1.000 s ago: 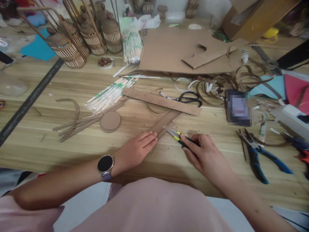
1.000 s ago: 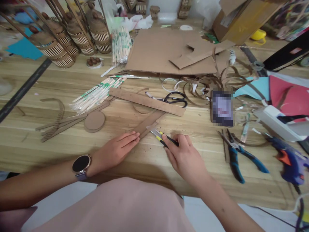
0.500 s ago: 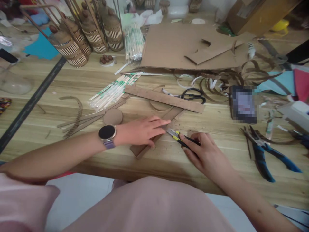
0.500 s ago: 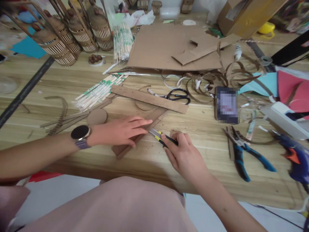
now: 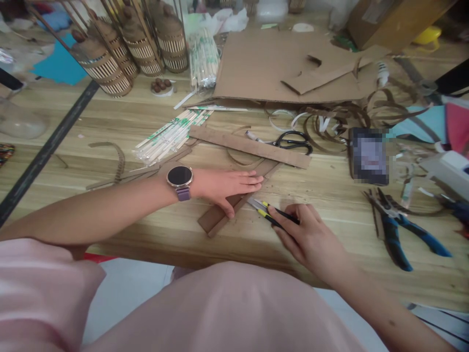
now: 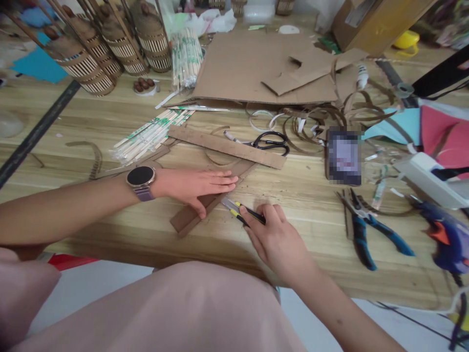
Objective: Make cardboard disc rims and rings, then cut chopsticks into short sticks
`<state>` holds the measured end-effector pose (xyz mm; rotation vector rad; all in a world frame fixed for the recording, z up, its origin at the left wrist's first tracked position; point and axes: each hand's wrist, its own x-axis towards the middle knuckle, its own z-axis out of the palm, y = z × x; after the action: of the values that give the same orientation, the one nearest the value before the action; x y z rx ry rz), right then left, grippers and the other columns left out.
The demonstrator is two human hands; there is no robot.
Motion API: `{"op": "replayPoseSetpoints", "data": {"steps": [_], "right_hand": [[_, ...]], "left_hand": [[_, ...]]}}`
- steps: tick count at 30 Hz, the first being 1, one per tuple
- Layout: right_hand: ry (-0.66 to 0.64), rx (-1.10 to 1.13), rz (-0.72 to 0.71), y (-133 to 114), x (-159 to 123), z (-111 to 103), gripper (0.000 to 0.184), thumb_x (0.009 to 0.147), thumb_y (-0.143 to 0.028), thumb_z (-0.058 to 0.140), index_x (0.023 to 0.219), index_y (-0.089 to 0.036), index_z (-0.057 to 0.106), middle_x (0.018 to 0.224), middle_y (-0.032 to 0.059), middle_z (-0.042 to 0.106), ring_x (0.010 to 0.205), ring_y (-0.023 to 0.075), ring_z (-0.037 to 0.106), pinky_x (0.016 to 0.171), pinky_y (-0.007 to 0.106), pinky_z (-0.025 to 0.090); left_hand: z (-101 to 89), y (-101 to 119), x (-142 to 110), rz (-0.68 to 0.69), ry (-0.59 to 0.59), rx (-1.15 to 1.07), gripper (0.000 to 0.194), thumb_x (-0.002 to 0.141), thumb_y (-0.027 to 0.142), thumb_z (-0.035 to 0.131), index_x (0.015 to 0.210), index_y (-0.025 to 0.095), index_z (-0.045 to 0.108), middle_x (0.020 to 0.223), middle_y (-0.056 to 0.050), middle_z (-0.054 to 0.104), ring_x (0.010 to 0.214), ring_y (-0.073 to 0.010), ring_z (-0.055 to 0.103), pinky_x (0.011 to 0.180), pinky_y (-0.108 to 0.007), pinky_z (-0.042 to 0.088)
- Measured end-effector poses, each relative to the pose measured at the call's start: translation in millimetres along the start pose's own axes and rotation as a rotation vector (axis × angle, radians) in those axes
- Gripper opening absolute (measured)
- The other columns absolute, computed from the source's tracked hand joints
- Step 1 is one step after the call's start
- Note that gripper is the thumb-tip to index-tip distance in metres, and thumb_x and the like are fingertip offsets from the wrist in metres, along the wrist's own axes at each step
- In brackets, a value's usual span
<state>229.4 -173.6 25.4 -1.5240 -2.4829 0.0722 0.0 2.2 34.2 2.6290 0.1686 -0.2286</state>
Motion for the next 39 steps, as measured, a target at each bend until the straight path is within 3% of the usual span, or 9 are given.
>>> {"op": "replayPoseSetpoints", "data": {"steps": [4, 8, 12, 20, 27, 39], "right_hand": [[-0.003, -0.011, -0.028, -6, -3, -1, 0.04, 0.097, -0.026, 0.043, 0.127, -0.01, 0.065, 0.095, 0.0147, 0.054, 0.085, 0.025, 0.055, 0.068, 0.038, 0.058], [-0.005, -0.027, -0.032, -11, -4, -3, 0.039, 0.097, -0.025, 0.043, 0.127, -0.012, 0.065, 0.094, 0.0145, 0.055, 0.084, 0.0252, 0.056, 0.065, 0.036, 0.057], [0.015, -0.056, -0.057, -13, -5, -1, 0.038, 0.097, -0.024, 0.043, 0.125, -0.012, 0.066, 0.094, 0.0144, 0.056, 0.083, 0.0247, 0.056, 0.064, 0.035, 0.056], [0.022, -0.037, -0.078, -16, -5, 3, 0.036, 0.095, -0.022, 0.046, 0.125, -0.015, 0.065, 0.098, 0.0146, 0.056, 0.086, 0.0246, 0.059, 0.067, 0.036, 0.057], [0.009, -0.049, -0.082, -20, -10, 9, 0.036, 0.094, -0.021, 0.045, 0.124, -0.019, 0.065, 0.095, 0.0122, 0.059, 0.086, 0.0239, 0.06, 0.066, 0.033, 0.057], [0.047, -0.065, -0.104, -29, -8, 25, 0.041, 0.092, -0.014, 0.045, 0.127, -0.027, 0.061, 0.093, 0.0078, 0.055, 0.086, 0.0221, 0.057, 0.057, 0.025, 0.049]], "left_hand": [[-4.6, 0, 1, 0.017, -0.045, -0.02, 0.089, 0.081, 0.048, 0.071, 0.15, 0.005, 0.034, 0.161, -0.016, 0.022, 0.151, -0.0287, 0.013, 0.123, -0.033, 0.013], [-7.7, 4, 2, -0.032, -0.097, 0.027, 0.065, 0.096, 0.037, 0.049, 0.151, 0.006, 0.032, 0.163, -0.012, 0.019, 0.151, -0.0216, 0.009, 0.123, -0.03, 0.007], [-5.9, 7, 4, -0.036, -0.073, 0.074, 0.054, 0.099, 0.026, 0.037, 0.151, 0.01, 0.034, 0.162, -0.007, 0.022, 0.151, -0.0172, 0.013, 0.124, -0.03, 0.008], [-2.3, 7, 4, 0.001, -0.012, 0.128, 0.051, 0.099, 0.02, 0.039, 0.147, 0.004, 0.04, 0.158, -0.013, 0.031, 0.149, -0.0186, 0.021, 0.124, -0.03, 0.011], [-1.3, 8, 4, -0.043, -0.047, 0.12, 0.058, 0.1, 0.033, 0.041, 0.15, 0.005, 0.034, 0.161, -0.013, 0.023, 0.15, -0.0199, 0.014, 0.124, -0.03, 0.009], [1.8, 7, 4, -0.049, -0.027, 0.065, 0.062, 0.097, 0.035, 0.047, 0.15, 0.005, 0.034, 0.161, -0.013, 0.022, 0.151, -0.0211, 0.012, 0.124, -0.03, 0.009]]}}
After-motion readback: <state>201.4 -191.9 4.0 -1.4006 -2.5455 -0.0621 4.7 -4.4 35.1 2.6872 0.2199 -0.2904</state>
